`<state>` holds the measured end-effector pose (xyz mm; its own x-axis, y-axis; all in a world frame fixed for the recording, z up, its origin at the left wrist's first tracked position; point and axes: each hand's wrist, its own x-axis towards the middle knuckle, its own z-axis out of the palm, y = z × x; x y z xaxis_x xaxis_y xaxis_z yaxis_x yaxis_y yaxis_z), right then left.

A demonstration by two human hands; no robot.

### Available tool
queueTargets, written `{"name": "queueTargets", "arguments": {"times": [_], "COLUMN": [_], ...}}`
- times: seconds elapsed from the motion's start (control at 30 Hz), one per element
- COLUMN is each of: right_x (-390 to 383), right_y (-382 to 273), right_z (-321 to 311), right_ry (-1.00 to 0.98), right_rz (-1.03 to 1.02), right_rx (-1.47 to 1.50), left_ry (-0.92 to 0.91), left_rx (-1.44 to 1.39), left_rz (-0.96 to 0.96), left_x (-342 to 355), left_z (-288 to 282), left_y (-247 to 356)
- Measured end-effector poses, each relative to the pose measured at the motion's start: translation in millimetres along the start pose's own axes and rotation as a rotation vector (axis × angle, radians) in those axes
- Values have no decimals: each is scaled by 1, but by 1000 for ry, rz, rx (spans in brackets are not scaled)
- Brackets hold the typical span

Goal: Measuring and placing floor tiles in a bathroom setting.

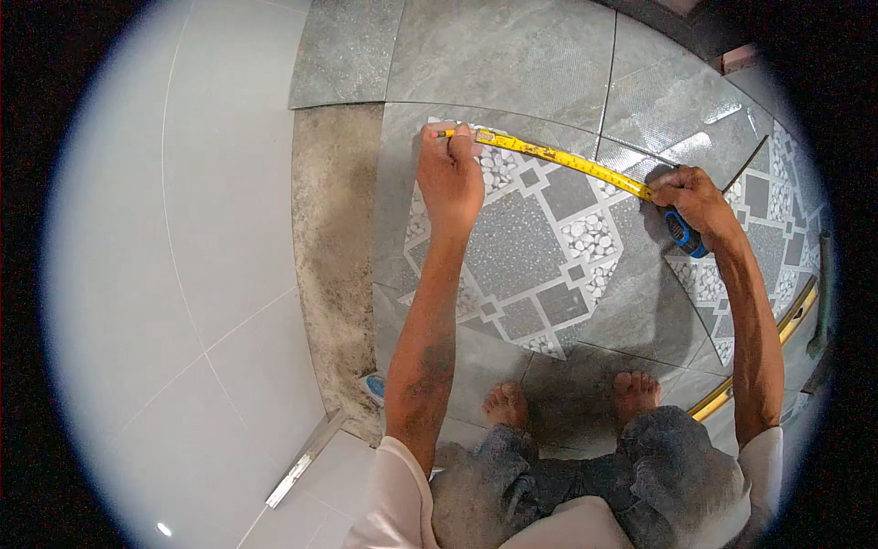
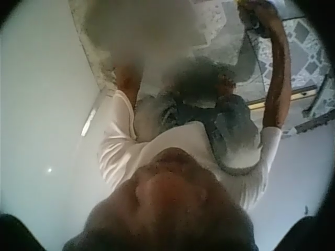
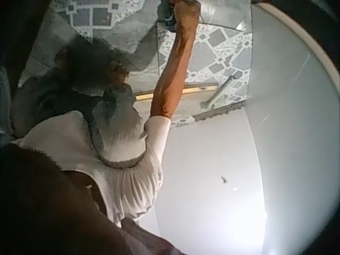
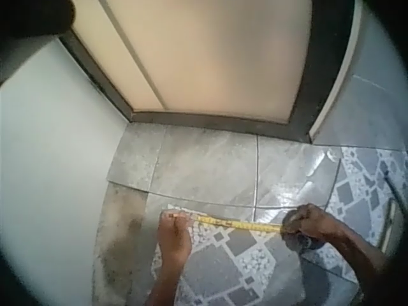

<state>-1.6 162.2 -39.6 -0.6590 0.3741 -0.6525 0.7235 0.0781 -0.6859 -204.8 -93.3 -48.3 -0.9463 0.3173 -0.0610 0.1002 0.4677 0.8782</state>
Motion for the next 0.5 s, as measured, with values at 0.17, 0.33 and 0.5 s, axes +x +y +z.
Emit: {"name": "queueTargets", "arguments": {"times": [0.17,0.33,0.5], "right_x": [5,5,-1], "right_y": [8,14,-2], "right_z": [-4,-1,4], "right_ry": [-22,24,-4], "right_rz": [18,4,-53], "right_rx": [-2,77,48], "left_ry": [35,67,-3], "left_rx": [-57,-6,241], "left_rz": [2,1,9], "left_x": [0,-6,4], "left_z": [7,6,2], "left_y": [4,7,13]}}
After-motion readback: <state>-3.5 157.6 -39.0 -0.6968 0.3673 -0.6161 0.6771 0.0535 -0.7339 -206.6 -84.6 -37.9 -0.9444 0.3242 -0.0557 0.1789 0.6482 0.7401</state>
